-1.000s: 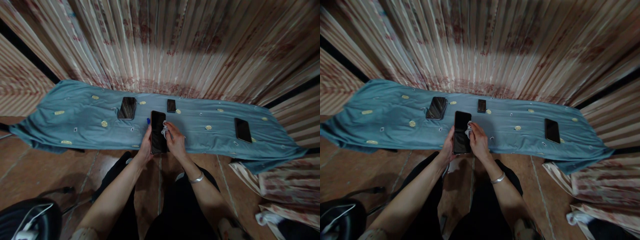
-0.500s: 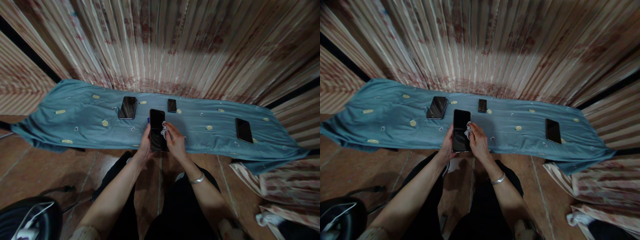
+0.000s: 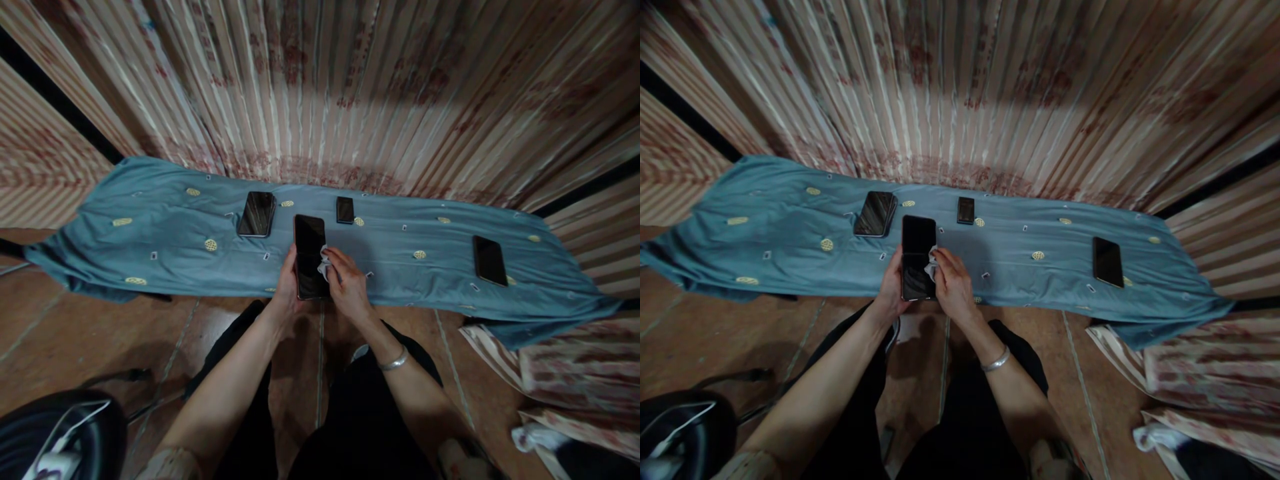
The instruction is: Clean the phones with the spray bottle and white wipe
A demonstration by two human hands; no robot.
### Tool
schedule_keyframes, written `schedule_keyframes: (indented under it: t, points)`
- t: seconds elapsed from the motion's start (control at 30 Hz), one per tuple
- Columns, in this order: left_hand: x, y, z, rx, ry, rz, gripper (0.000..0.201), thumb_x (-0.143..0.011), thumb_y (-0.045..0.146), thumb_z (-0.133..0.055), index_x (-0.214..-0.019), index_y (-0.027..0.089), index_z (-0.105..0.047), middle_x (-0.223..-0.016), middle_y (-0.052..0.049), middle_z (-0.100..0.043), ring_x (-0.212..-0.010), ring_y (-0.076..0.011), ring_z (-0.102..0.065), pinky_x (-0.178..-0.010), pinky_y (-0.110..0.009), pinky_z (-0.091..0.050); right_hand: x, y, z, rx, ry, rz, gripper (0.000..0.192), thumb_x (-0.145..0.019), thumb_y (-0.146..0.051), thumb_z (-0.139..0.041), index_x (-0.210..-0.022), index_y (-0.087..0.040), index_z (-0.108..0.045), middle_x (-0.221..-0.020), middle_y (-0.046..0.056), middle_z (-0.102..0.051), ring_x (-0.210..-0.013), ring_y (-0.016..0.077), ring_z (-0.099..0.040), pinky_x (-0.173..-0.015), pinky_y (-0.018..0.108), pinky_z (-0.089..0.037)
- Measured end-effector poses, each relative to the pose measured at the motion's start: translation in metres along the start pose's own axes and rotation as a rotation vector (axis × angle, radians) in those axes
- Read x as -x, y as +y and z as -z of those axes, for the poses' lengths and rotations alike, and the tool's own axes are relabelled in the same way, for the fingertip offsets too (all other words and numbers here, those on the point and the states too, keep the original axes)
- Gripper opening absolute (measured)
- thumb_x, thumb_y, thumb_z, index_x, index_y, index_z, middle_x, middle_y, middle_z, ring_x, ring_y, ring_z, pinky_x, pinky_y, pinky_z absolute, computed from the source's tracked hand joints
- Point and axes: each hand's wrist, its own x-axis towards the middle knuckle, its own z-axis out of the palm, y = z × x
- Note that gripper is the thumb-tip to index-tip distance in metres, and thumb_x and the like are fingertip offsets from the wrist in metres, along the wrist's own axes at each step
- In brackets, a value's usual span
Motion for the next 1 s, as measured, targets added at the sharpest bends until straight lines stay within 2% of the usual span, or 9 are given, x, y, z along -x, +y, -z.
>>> schedule_keyframes:
  t: [0.17, 0.3, 0.43, 0.53, 0.73, 0.87, 1.0]
  points:
    - [-0.001, 0.005, 0.001, 0.010, -0.031, -0.075, 0.036, -0.101, 0.043, -0.060, -0.091, 0.013, -0.079, -0.086, -0.009, -0.082, -0.094, -0.0248, -0.081, -0.094, -0.033, -0.061, 0.005, -0.003, -0.003, 0.004, -0.042, 0.007, 0.043, -0.103, -0.019, -0.046, -0.138, -0.025, -0.070, -0.142, 0.011, -0.072, -0.131, 0.0237, -0.068, -0.117, 0.046, -0.055]
    - [-0.002, 0.007, 0.002, 0.001, -0.044, -0.091, 0.038, -0.100, 0.045, -0.060, -0.090, 0.014, -0.079, -0.088, -0.010, -0.083, -0.099, -0.0265, -0.081, -0.093, -0.034, -0.062, 0.008, -0.004, -0.005, 0.016, -0.047, 0.047, 0.043, -0.103, -0.018, -0.045, -0.138, -0.023, -0.070, -0.142, 0.013, -0.072, -0.131, 0.0242, -0.069, -0.115, 0.047, -0.056]
    - [-0.004, 0.008, 0.003, 0.008, -0.031, -0.092, 0.043, -0.105, 0.043, -0.051, -0.088, 0.014, -0.078, -0.084, -0.009, -0.083, -0.098, -0.0259, -0.081, -0.092, -0.034, -0.063, 0.009, -0.004, -0.006, 0.019, -0.055, 0.059, 0.043, -0.103, -0.018, -0.046, -0.138, -0.022, -0.070, -0.142, 0.013, -0.072, -0.131, 0.0252, -0.069, -0.115, 0.048, -0.057]
    - [-0.006, 0.009, 0.004, 0.019, -0.017, -0.102, 0.042, -0.103, 0.046, -0.054, -0.092, 0.014, -0.079, -0.087, -0.010, -0.083, -0.094, -0.0265, -0.081, -0.090, -0.035, -0.063, 0.011, -0.005, -0.006, 0.028, -0.066, 0.053, 0.043, -0.103, -0.018, -0.047, -0.139, -0.024, -0.070, -0.141, 0.012, -0.072, -0.129, 0.0253, -0.069, -0.115, 0.049, -0.056]
    - [-0.009, 0.013, 0.009, 0.005, -0.021, -0.075, 0.047, -0.104, 0.052, -0.053, -0.101, 0.012, -0.080, -0.076, -0.006, -0.080, -0.064, -0.0180, -0.074, -0.073, -0.029, -0.062, 0.020, -0.008, -0.006, 0.036, -0.077, 0.073, 0.044, -0.103, -0.017, -0.046, -0.140, -0.024, -0.070, -0.139, 0.012, -0.073, -0.126, 0.0254, -0.070, -0.112, 0.048, -0.058]
    - [-0.008, 0.016, 0.009, 0.012, -0.001, -0.067, 0.050, -0.106, 0.051, -0.049, -0.098, 0.012, -0.079, -0.072, -0.006, -0.078, -0.064, -0.0187, -0.074, -0.072, -0.028, -0.061, 0.026, -0.010, -0.004, 0.051, -0.083, 0.098, 0.045, -0.104, -0.016, -0.045, -0.141, -0.024, -0.068, -0.138, 0.013, -0.073, -0.124, 0.0254, -0.070, -0.110, 0.047, -0.059]
    - [-0.004, 0.018, 0.004, 0.010, -0.003, -0.051, 0.055, -0.109, 0.048, -0.041, -0.088, 0.013, -0.078, -0.067, -0.006, -0.076, -0.064, -0.0178, -0.074, -0.065, -0.025, -0.059, 0.030, -0.014, -0.003, 0.083, -0.059, 0.184, 0.045, -0.105, -0.015, -0.044, -0.144, -0.021, -0.066, -0.137, 0.015, -0.073, -0.125, 0.0266, -0.070, -0.109, 0.048, -0.060]
